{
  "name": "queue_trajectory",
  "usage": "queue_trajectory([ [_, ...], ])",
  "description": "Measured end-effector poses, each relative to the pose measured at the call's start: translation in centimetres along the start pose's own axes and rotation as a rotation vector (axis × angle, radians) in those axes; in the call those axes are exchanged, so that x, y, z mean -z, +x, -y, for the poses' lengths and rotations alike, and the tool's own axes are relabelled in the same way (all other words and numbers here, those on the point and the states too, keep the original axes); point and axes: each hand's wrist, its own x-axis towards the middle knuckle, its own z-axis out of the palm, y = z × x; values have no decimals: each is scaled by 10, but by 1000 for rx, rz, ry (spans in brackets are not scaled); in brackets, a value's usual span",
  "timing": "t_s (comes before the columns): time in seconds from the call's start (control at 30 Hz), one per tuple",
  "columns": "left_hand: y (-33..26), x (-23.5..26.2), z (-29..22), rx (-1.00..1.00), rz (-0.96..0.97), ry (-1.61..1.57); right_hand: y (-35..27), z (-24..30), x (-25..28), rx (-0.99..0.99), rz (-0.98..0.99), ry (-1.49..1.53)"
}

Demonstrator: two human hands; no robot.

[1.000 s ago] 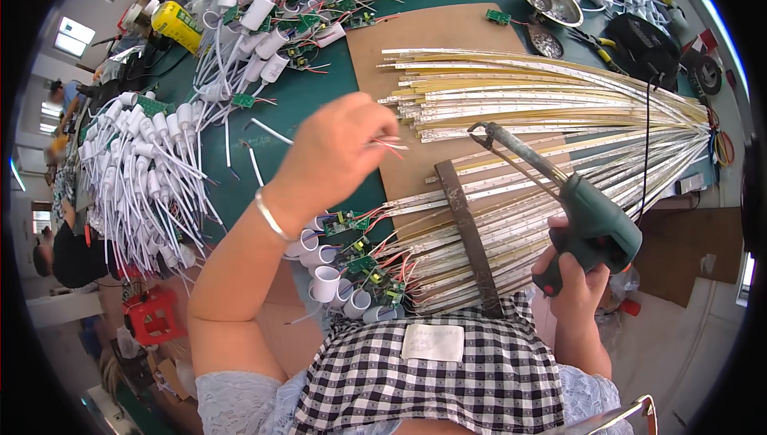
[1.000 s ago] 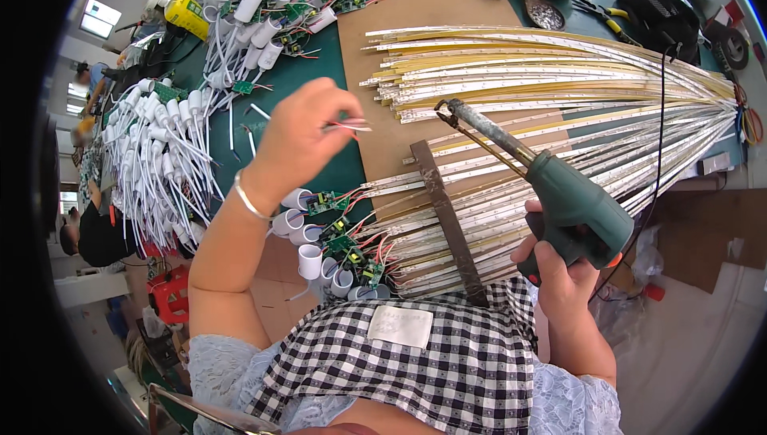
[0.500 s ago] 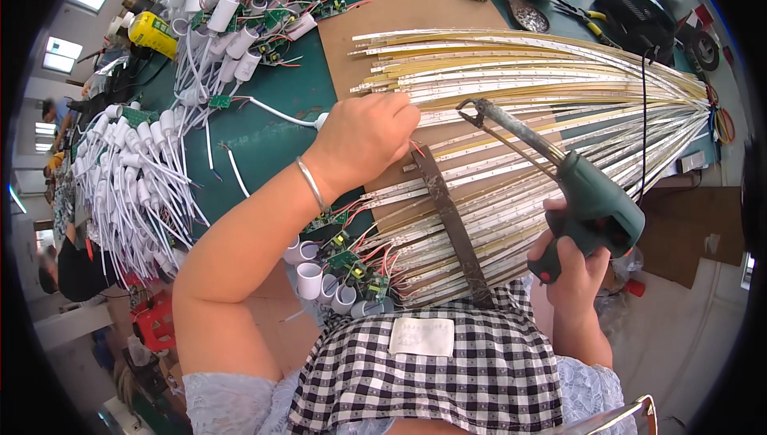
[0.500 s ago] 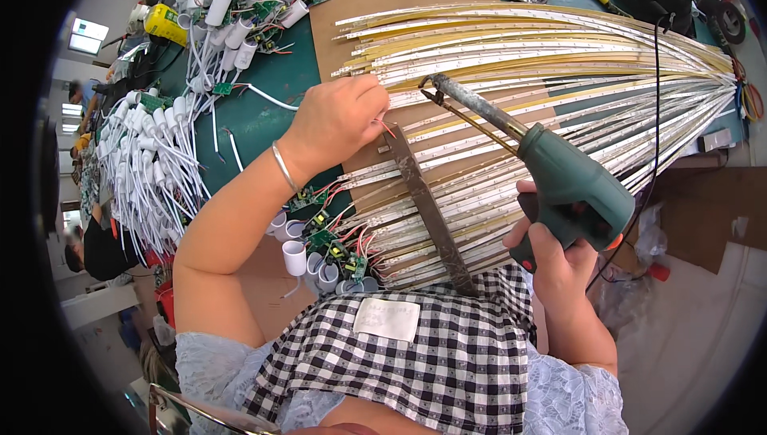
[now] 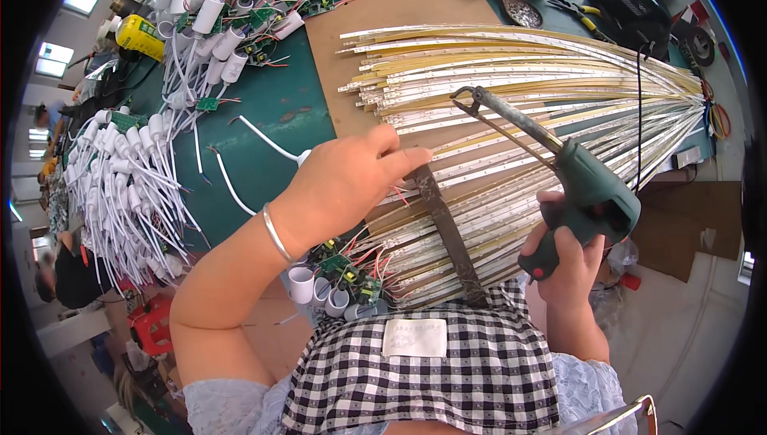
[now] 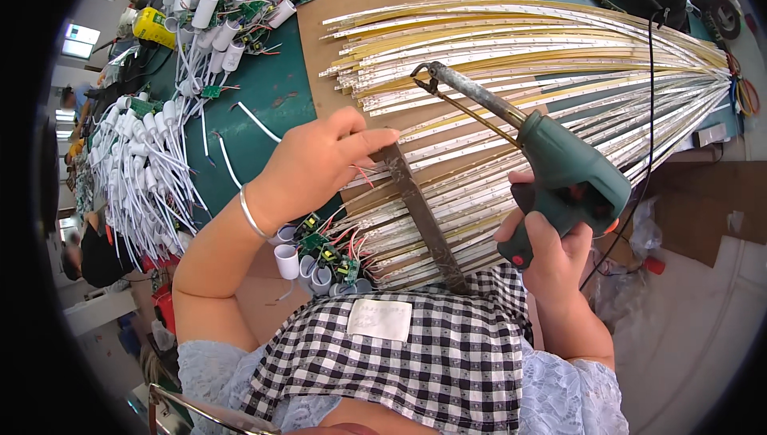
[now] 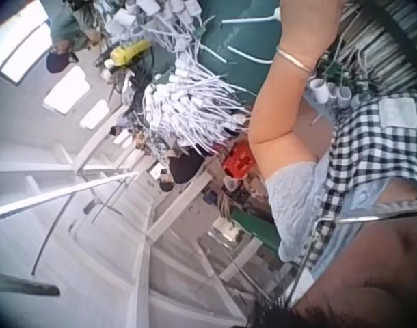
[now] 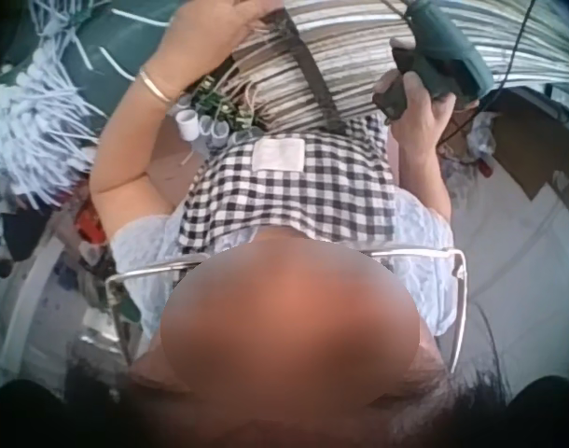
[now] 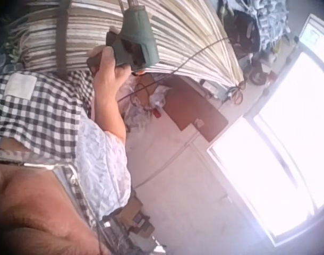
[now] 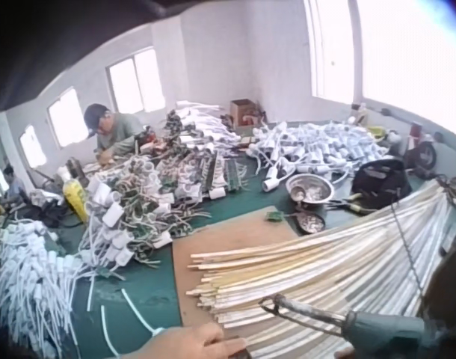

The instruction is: The person uses a soldering iron to attach wires to the ends of long, thin LED light strips. They pick up individual strips, align the wires, and apply solder to secure the connections. The completed units are placed on the table to the left.

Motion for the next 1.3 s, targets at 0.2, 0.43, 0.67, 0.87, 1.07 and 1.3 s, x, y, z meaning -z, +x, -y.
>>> queue_trajectory([
  [0.2,18,-3,13,-246,-43,183,-1,-3,7,-10,-59,40],
  [0.43,35,-12,9,-312,-87,212,0,-10,10,-41,-139,74],
  [0.67,50,-21,10,-338,-103,237,2,-4,6,-8,-135,82],
  [0.87,32,14,7,-21,-111,206,-1,1,12,27,-92,48],
  [1.07,-5,10,-4,117,48,66,1,1,9,-25,15,-38],
  [1.3,-9,-6,11,21,-110,-36,-2,2,5,-51,213,-187],
])
